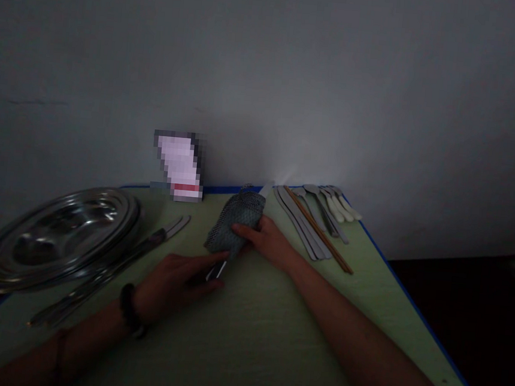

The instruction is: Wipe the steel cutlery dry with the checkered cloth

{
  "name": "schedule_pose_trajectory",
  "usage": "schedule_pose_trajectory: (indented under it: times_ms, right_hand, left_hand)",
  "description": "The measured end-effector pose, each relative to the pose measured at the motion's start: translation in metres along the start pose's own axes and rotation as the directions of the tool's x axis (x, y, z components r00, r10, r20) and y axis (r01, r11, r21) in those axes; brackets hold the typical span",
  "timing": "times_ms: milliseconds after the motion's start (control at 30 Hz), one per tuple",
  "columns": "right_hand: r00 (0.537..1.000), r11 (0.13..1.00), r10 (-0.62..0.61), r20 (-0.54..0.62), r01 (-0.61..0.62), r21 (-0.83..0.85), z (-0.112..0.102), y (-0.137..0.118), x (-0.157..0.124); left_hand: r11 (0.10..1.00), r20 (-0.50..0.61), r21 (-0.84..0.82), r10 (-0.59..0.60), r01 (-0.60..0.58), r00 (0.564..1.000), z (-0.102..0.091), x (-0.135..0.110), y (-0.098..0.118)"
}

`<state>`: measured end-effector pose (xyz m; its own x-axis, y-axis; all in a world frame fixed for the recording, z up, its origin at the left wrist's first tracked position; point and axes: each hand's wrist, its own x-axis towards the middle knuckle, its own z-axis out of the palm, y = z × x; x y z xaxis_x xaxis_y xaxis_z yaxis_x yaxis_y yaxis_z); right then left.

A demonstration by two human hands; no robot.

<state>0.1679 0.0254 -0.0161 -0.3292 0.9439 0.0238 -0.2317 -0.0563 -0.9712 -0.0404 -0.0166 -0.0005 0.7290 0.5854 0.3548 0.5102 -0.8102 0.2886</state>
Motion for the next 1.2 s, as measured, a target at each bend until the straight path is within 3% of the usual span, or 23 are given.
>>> schedule_pose_trajectory:
  times_ms: [567, 1200]
  right_hand:
    - [1.000, 0.999, 0.027, 0.000, -0.027, 0.033, 0.0001, -0.0015, -0.0003]
    - [0.998, 0.996, 0.062, 0.004, -0.061, -0.065, 0.0044, -0.0094, -0.0029]
  left_hand:
    - [0.992, 0.051, -0.047, -0.118, 0.120, 0.992, -0.0025, 0.0024, 0.0030]
    - [0.979, -0.005, -0.130, -0.158, 0.156, 0.987, -0.0018, 0.0000, 0.0018]
